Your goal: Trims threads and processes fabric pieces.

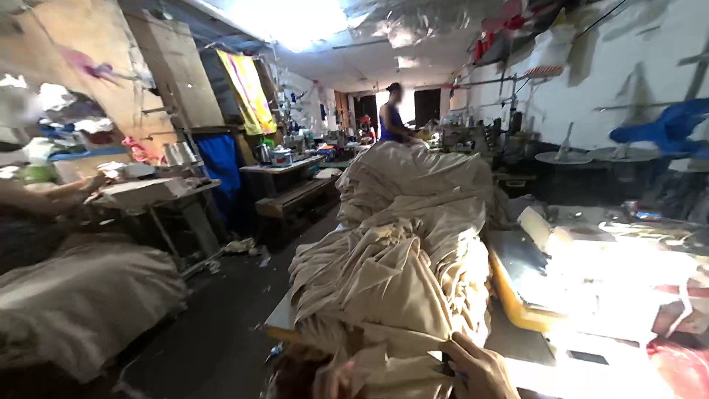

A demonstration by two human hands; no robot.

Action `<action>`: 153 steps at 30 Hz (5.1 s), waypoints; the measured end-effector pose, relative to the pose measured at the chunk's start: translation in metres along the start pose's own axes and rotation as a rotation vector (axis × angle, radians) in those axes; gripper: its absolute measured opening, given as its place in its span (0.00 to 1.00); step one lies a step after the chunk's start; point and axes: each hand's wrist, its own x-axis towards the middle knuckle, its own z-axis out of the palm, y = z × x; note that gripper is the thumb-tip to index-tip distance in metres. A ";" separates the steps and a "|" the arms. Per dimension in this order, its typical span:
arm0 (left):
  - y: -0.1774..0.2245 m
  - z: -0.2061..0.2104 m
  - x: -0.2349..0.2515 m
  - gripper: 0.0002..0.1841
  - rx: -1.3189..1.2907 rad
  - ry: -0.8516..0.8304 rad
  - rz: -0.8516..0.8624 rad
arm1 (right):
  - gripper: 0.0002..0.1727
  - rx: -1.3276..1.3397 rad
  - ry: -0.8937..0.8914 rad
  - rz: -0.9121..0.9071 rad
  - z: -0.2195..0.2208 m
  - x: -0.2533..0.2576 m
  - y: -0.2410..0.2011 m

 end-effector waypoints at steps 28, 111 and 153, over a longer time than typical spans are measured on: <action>0.021 0.058 -0.023 0.16 -0.239 -0.107 -0.246 | 0.20 1.057 -0.339 0.539 0.051 0.022 -0.001; -0.028 -0.024 -0.028 0.13 -0.030 -0.745 -0.349 | 0.17 0.137 -0.413 -0.192 0.065 0.015 0.009; -0.016 -0.022 -0.023 0.06 -0.215 -0.414 -0.254 | 0.21 0.033 -0.579 -0.232 0.057 0.016 0.007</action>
